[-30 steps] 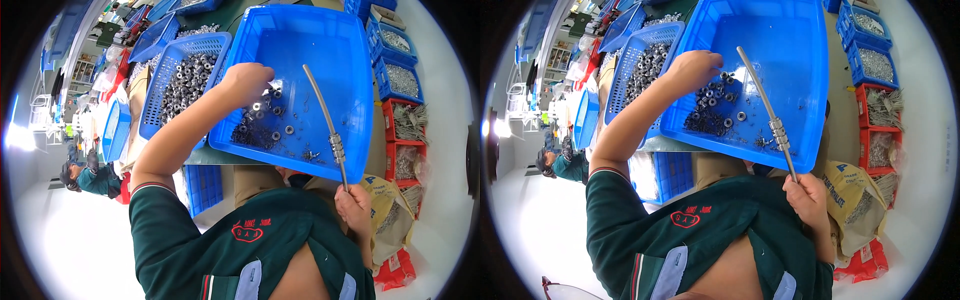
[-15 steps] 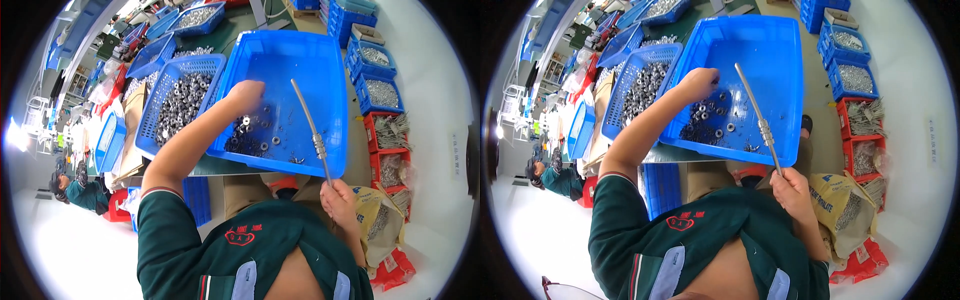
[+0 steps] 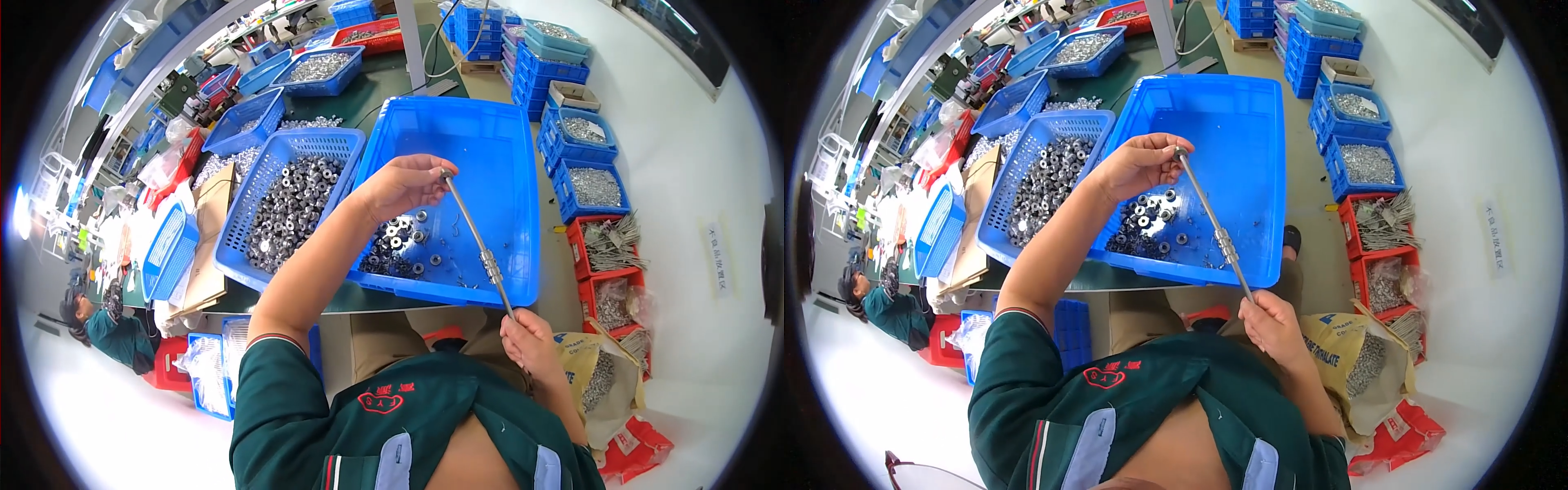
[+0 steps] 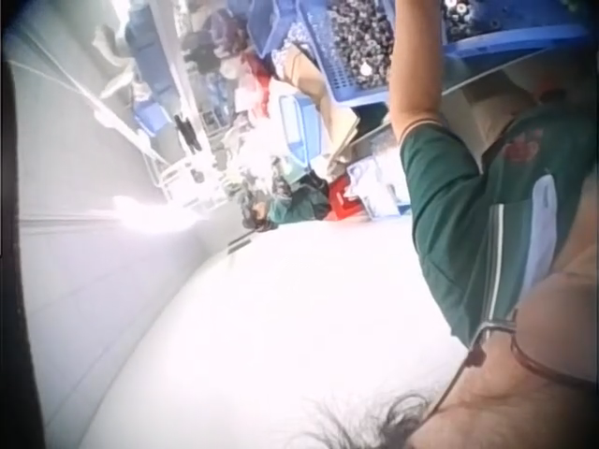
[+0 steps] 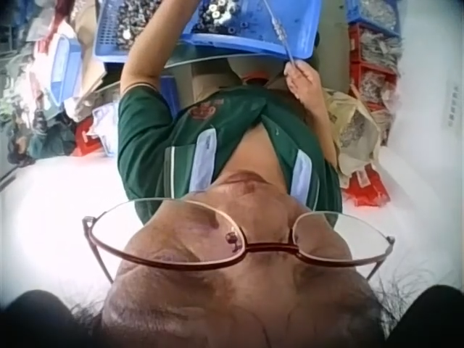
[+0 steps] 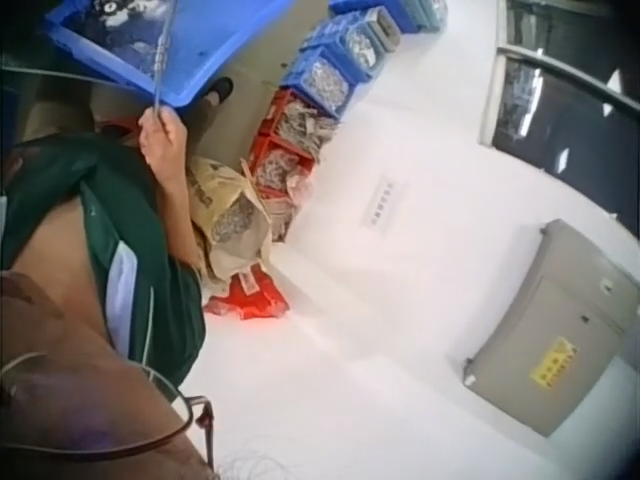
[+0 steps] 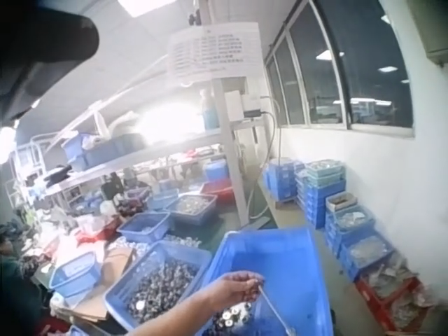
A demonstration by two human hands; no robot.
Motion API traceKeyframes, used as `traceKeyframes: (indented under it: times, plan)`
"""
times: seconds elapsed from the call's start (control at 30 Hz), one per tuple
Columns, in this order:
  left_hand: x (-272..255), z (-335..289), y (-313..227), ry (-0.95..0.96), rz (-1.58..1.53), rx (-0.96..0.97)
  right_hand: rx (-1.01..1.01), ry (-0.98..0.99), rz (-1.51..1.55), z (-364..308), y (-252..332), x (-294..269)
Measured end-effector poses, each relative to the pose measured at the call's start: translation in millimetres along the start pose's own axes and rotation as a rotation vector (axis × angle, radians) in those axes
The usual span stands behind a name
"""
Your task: Inspecting small metal ring components by sliding them onto a measurement rod and sorting them into bins.
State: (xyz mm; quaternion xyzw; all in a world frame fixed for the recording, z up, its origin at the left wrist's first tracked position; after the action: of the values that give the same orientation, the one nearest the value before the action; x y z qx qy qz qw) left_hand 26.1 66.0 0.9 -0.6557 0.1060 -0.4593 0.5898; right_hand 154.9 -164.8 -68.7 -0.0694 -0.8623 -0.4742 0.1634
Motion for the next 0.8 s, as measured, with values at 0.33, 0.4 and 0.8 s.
traceKeyframes:
  times: [0.33,0.4,0.8]
  plan:
    - [5.8,-6.6,16.0,0.040,0.332,-0.106,-0.010,-0.064,-0.113,-8.5,10.5,2.9]
    - [29.2,-10.7,24.8,0.100,0.231,-0.136,-0.015,-0.060,-0.098,-6.3,10.5,6.2]
    - [5.3,-5.0,21.5,0.153,0.802,-0.054,-0.011,-0.130,0.014,-4.6,5.5,3.5]
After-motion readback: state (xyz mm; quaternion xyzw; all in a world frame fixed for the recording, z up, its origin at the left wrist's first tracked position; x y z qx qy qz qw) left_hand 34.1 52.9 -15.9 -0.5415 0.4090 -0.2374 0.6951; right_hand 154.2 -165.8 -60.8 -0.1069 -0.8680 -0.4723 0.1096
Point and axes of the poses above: each hand's wrist, its own z-axis towards the middle knuckle, its own x-axis out of the palm, y = z × x, the point moved 9 cm from there along z, towards the middle knuckle, and after that the axes turned 14 degrees about x, right-handed, at the moved point
